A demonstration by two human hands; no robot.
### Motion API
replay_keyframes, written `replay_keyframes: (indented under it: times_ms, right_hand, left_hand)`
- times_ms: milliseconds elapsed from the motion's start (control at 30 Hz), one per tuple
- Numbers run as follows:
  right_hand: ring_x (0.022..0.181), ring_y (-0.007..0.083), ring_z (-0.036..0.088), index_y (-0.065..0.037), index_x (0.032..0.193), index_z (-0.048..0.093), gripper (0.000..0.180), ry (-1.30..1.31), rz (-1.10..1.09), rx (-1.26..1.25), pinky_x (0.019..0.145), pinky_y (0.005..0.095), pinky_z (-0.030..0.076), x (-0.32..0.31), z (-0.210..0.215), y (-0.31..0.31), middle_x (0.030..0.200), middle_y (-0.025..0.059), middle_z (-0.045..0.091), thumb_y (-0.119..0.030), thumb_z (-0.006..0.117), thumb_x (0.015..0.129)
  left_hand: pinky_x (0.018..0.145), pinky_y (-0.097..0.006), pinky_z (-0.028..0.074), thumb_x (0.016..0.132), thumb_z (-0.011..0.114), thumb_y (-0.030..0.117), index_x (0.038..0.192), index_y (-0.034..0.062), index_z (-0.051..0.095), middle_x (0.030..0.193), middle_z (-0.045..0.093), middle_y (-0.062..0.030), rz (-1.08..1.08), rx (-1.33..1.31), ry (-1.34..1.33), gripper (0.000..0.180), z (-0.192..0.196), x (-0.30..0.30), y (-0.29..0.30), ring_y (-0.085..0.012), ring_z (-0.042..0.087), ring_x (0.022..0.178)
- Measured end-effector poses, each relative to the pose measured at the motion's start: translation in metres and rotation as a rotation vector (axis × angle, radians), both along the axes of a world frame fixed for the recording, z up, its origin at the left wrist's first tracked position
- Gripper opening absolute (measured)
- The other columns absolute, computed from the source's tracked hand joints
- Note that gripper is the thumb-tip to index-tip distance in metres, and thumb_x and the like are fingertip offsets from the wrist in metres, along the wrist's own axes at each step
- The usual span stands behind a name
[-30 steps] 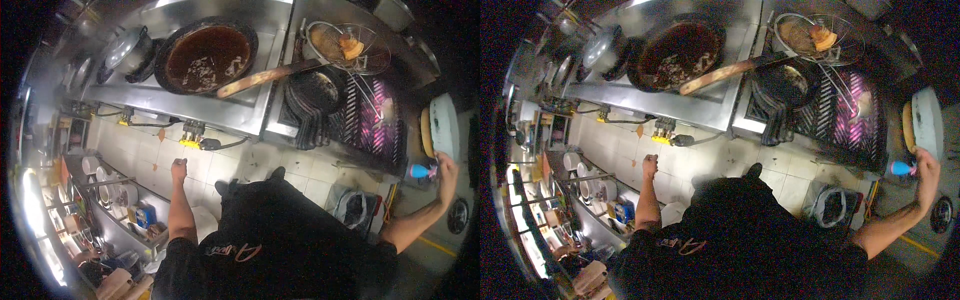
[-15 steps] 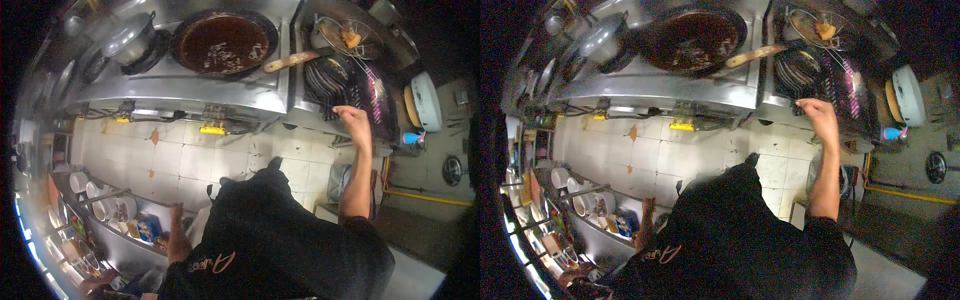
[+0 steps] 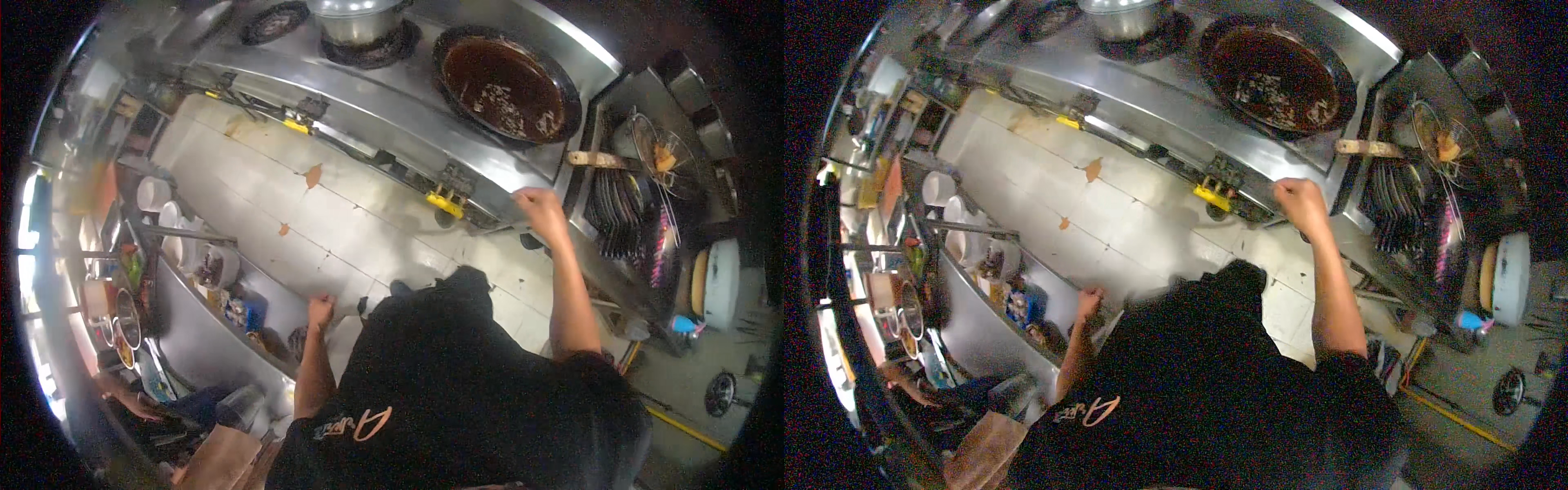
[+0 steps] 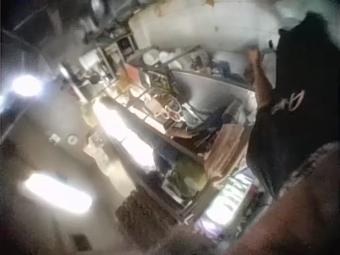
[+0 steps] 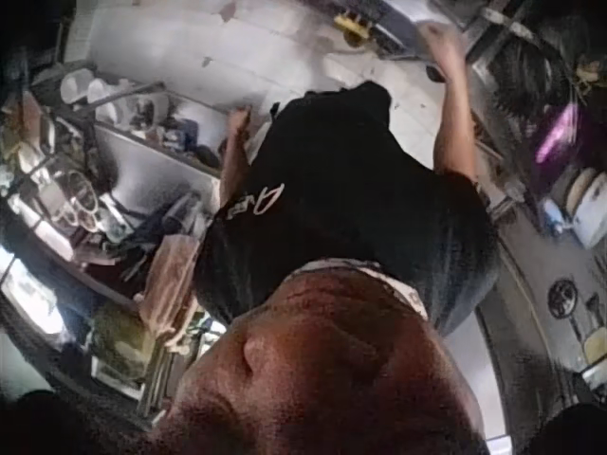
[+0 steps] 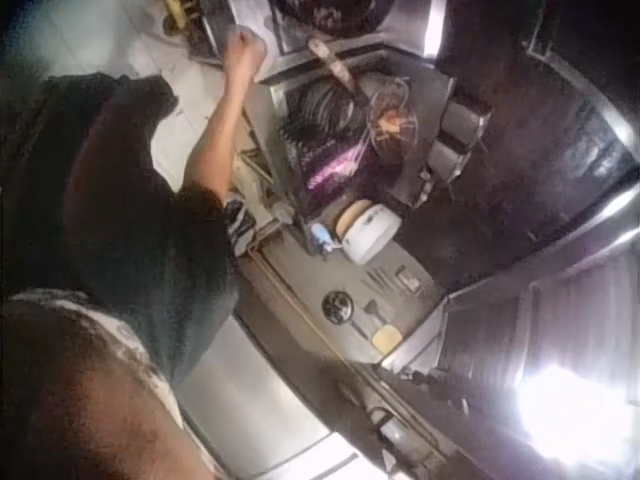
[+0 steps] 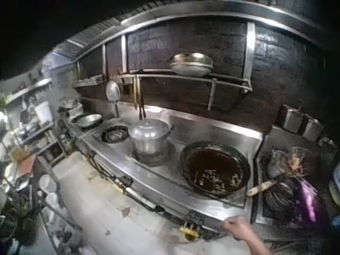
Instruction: The person covers a pot with a lid, wipes the stove area with a towel, discards waste into a bin, and cleans a metal tray holding vegetables with a towel before moving it.
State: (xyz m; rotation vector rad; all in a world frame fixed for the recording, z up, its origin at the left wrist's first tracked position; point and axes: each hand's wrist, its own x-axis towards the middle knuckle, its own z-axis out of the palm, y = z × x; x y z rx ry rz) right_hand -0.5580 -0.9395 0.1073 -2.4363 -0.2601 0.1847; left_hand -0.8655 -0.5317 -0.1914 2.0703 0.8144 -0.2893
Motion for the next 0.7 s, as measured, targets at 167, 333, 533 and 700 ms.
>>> replay_keyframes:
  times_ms: [167, 333, 533, 700]
  right_hand:
    - [0.058, 0.0343, 0.055, -0.003, 0.078, 0.06, 0.017, -0.048, 0.103, -0.252, 0.055, 0.0356, 0.043, 0.008, 0.051, 0.013, 0.066, 0.0217, 0.052, -0.018, 0.052, 0.074]
    - [0.058, 0.0362, 0.053, -0.002, 0.072, 0.058, 0.015, 0.051, 0.109, -0.322, 0.054, 0.0373, 0.042, -0.001, 0.054, -0.001, 0.065, 0.0197, 0.052, -0.016, 0.053, 0.073]
    - [0.058, 0.0355, 0.054, -0.003, 0.069, 0.058, 0.012, 0.013, 0.051, -0.28, 0.053, 0.0402, 0.043, 0.008, 0.045, 0.018, 0.064, 0.0182, 0.053, -0.015, 0.054, 0.073]
    - [0.057, 0.0353, 0.054, -0.004, 0.067, 0.056, 0.01, -0.043, 0.152, -0.315, 0.051, 0.039, 0.042, 0.033, 0.019, 0.024, 0.063, 0.0183, 0.053, -0.012, 0.055, 0.072]
  left_hand:
    - [0.052, -0.032, 0.042, 0.076, 0.057, 0.027, 0.083, -0.0024, 0.061, 0.056, 0.054, -0.0097, 0.04, -0.092, -0.069, 0.03, 0.036, 0.013, 0.011, -0.0183, 0.05, 0.051]
    - [0.057, -0.035, 0.043, 0.077, 0.058, 0.029, 0.089, -0.0036, 0.058, 0.069, 0.06, -0.0138, -0.004, -0.013, -0.063, 0.034, -0.018, 0.004, 0.026, -0.0212, 0.056, 0.061]
    - [0.06, -0.035, 0.045, 0.078, 0.057, 0.027, 0.092, -0.0017, 0.055, 0.071, 0.061, -0.0144, -0.259, 0.045, 0.293, 0.032, -0.022, 0.01, 0.051, -0.022, 0.059, 0.065]
    - [0.045, -0.028, 0.042, 0.079, 0.057, 0.024, 0.08, 0.0023, 0.054, 0.061, 0.055, -0.0075, 0.205, -0.234, 0.122, 0.022, -0.026, 0.032, 0.091, -0.0167, 0.053, 0.052]
